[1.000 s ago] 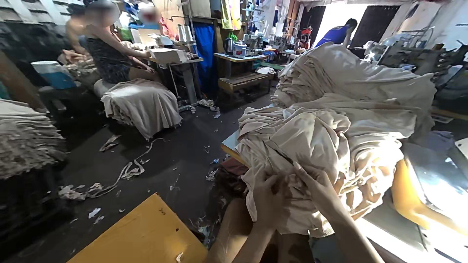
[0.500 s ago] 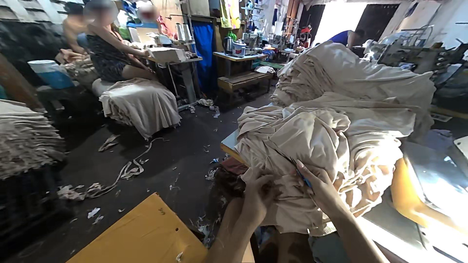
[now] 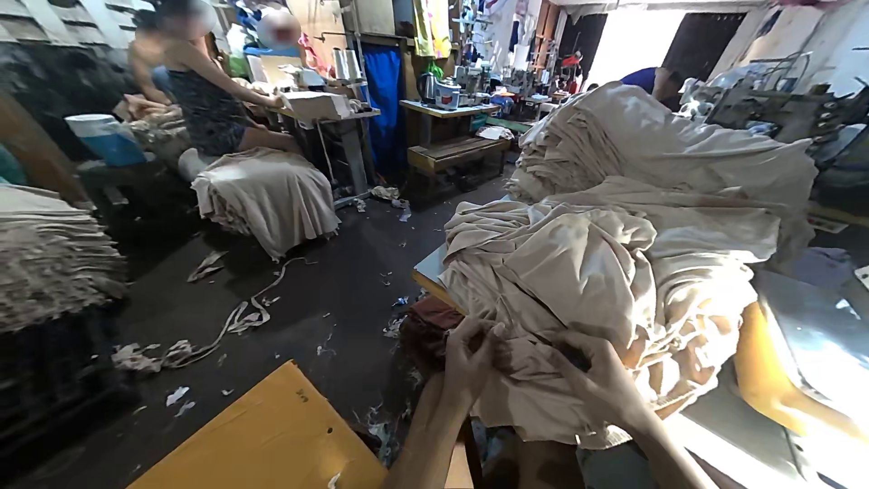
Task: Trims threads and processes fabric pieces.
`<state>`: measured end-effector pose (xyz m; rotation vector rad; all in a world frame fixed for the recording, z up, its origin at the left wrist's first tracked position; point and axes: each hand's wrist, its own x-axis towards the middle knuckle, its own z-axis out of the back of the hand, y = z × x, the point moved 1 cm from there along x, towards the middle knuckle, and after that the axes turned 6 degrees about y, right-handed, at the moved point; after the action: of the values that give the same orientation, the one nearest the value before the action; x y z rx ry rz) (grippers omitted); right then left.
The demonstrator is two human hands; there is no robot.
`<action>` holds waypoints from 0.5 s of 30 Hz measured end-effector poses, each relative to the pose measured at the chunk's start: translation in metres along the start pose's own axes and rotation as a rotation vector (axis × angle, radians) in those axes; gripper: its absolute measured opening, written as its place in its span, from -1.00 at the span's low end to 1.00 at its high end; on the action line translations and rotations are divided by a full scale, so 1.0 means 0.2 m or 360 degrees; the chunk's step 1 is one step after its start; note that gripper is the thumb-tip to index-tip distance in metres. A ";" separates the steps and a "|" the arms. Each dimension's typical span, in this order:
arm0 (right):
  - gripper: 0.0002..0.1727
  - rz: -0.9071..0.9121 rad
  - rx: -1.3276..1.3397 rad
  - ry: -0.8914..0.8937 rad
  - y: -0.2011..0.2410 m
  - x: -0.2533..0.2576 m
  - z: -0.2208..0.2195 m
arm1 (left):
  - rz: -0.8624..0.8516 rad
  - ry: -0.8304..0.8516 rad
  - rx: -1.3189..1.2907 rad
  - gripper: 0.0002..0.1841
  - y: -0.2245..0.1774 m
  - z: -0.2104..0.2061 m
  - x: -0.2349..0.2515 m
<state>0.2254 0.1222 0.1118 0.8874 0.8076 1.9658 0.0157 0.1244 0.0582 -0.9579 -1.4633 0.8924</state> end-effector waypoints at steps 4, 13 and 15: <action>-0.69 -0.0090 0.0304 -0.0020 0.01 0.02 0.03 | -0.0189 0.0214 0.0099 -0.83 -0.01 -0.01 -0.04; -0.67 -0.0071 0.0231 -0.0024 -0.01 0.01 0.03 | -0.0053 -0.0041 0.0110 -0.86 -0.01 -0.08 -0.01; -0.64 -0.0061 -0.0091 -0.0005 -0.02 -0.01 0.01 | 0.0203 -0.0010 -0.0212 -0.86 -0.02 -0.03 0.01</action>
<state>0.2291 0.1225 0.1082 0.8354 0.7575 1.9443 0.0207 0.1239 0.0633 -1.1584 -1.4946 0.8986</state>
